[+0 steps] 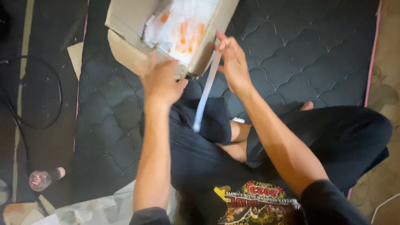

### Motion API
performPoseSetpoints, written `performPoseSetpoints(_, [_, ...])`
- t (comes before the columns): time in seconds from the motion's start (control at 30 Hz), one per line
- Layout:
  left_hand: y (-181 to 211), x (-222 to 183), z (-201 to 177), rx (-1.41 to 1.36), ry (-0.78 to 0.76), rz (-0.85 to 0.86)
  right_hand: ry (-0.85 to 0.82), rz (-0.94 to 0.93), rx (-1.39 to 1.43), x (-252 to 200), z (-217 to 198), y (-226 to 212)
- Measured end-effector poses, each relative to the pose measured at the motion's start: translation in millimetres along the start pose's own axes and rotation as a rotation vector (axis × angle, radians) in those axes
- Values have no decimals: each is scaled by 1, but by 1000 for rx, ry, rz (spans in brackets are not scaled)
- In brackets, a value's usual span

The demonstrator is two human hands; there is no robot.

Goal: Inspecting and separating thin plastic strips from a cardboard box.

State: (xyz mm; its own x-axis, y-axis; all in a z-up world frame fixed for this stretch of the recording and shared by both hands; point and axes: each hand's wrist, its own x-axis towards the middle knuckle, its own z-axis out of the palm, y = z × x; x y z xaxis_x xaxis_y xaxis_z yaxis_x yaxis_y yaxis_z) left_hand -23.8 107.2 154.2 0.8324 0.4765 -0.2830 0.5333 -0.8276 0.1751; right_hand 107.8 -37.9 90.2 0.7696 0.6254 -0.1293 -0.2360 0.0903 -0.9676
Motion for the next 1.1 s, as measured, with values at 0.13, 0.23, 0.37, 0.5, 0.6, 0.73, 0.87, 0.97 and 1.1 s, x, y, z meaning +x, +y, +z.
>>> performPoseSetpoints(0.13, [21,25,55,-79,130,120,24,-39,-72,4,-6,-6])
performPoseSetpoints(0.23, [39,34,71,-27,122,166,69,110,-109,2,-18,-9])
performPoseSetpoints(0.37, [68,20,70,-273,137,159,42,-17,-140,7,-25,-13])
performPoseSetpoints(0.5, [75,4,69,-328,46,40,-49,-7,-203,5,-28,-7])
performPoseSetpoints(0.6, [67,-2,68,-430,24,-69,-76,4,-173,1,-20,3])
performPoseSetpoints(0.73, [53,-10,72,-156,125,-6,-120,125,-231,-15,-19,-22])
performPoseSetpoints(0.87, [47,-13,69,-115,125,-80,-175,104,-207,-20,-18,-21])
performPoseSetpoints(0.97, [43,-18,76,-110,114,-95,-194,54,-213,-26,-21,-19])
performPoseSetpoints(1.1, [45,-17,82,-106,152,-91,-188,55,-211,-25,-25,-17])
